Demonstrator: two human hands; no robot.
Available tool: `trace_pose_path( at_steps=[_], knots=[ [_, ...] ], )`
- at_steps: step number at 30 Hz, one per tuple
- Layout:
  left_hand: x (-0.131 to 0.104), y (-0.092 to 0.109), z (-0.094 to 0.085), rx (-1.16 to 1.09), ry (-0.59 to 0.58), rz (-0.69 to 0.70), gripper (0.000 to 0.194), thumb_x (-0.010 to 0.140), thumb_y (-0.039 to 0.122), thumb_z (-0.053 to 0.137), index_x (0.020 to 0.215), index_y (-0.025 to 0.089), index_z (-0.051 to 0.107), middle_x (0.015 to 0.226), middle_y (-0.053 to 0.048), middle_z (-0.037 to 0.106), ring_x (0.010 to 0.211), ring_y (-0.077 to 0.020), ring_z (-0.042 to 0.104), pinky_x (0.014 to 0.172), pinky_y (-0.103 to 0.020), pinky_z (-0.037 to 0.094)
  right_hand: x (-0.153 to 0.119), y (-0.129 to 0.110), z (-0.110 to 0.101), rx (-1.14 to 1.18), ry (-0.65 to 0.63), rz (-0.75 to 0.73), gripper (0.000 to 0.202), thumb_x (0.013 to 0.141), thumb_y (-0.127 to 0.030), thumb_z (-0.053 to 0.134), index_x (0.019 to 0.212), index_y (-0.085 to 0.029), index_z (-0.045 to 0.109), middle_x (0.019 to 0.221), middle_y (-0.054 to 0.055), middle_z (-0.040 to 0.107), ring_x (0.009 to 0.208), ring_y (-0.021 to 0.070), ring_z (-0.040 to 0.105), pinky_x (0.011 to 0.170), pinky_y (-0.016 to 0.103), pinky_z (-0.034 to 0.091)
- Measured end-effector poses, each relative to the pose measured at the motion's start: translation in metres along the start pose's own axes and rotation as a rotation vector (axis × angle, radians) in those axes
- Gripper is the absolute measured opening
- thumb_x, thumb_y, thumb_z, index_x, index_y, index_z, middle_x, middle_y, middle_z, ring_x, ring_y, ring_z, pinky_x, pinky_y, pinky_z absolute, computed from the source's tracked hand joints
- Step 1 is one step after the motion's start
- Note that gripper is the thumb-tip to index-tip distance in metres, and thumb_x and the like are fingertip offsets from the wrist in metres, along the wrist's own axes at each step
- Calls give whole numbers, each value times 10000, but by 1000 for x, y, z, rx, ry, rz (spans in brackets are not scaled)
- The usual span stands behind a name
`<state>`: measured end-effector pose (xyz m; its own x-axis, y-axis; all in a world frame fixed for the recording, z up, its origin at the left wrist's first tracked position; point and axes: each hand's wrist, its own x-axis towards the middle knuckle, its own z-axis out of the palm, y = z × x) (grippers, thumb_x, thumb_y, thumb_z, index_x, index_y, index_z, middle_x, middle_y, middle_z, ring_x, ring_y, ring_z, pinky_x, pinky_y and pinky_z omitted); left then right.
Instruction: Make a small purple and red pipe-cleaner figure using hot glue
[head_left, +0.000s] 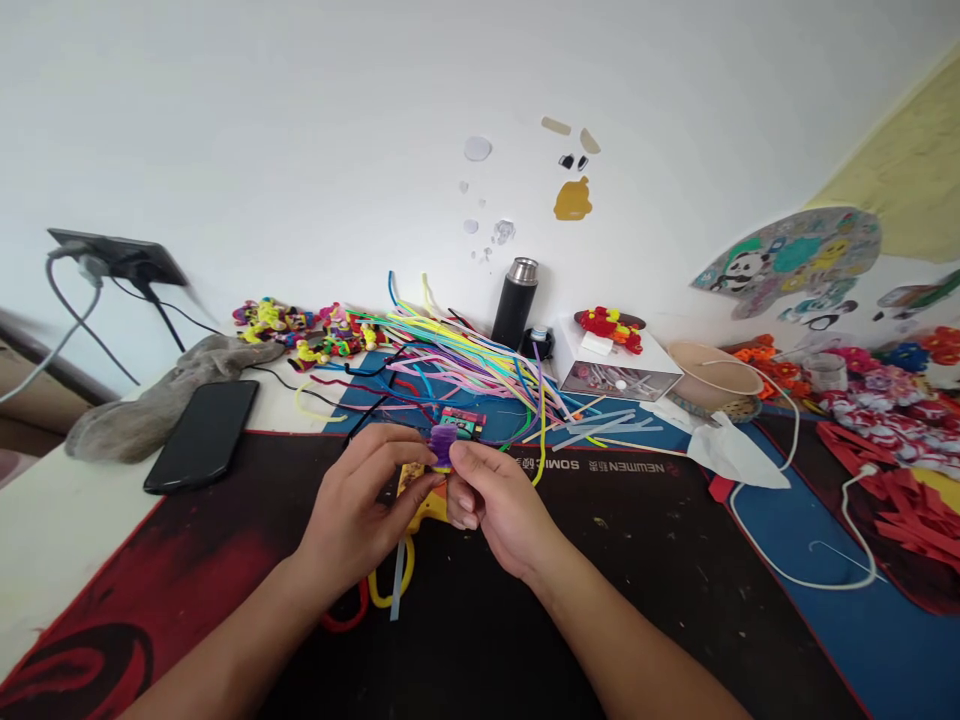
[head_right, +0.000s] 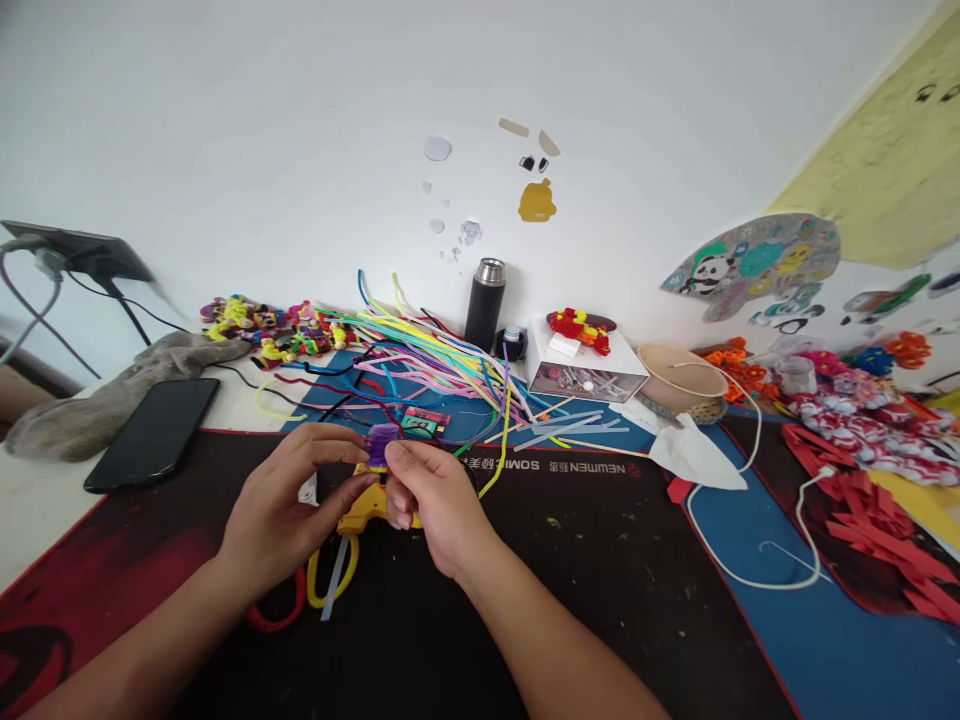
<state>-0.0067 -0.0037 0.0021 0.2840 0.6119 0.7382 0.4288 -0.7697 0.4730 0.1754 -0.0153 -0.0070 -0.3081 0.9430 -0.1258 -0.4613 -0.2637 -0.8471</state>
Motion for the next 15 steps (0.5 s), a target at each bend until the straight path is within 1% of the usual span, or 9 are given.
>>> trace_pose_path(
  at_steps=[5, 11, 15],
  knots=[
    [0, -1, 2, 56, -17, 66, 138, 985, 114, 746, 1033, 237, 706, 976, -45, 777, 921, -205, 754, 846, -303, 595, 0, 0, 1, 6, 5, 14, 482, 877, -598, 874, 779, -210, 605, 532, -105, 447, 450, 73, 342, 520, 266, 293],
    [-2, -1, 3, 144, 23, 60, 113, 984, 139, 770, 1017, 234, 720, 926, -32, 802, 871, -207, 763, 831, -311, 598, 0, 2, 1, 22, 3, -3, 495, 892, -598, 860, 747, -217, 579, 523, -103, 449, 439, 75, 335, 510, 269, 299],
    [-2, 1, 3, 158, 39, 66, 116, 980, 129, 778, 992, 229, 721, 898, -26, 808, 855, -203, 766, 832, -303, 599, 0, 3, 1, 33, -5, -8, 489, 906, -587, 852, 744, -218, 575, 525, -103, 448, 435, 73, 340, 512, 266, 307]
  ],
)
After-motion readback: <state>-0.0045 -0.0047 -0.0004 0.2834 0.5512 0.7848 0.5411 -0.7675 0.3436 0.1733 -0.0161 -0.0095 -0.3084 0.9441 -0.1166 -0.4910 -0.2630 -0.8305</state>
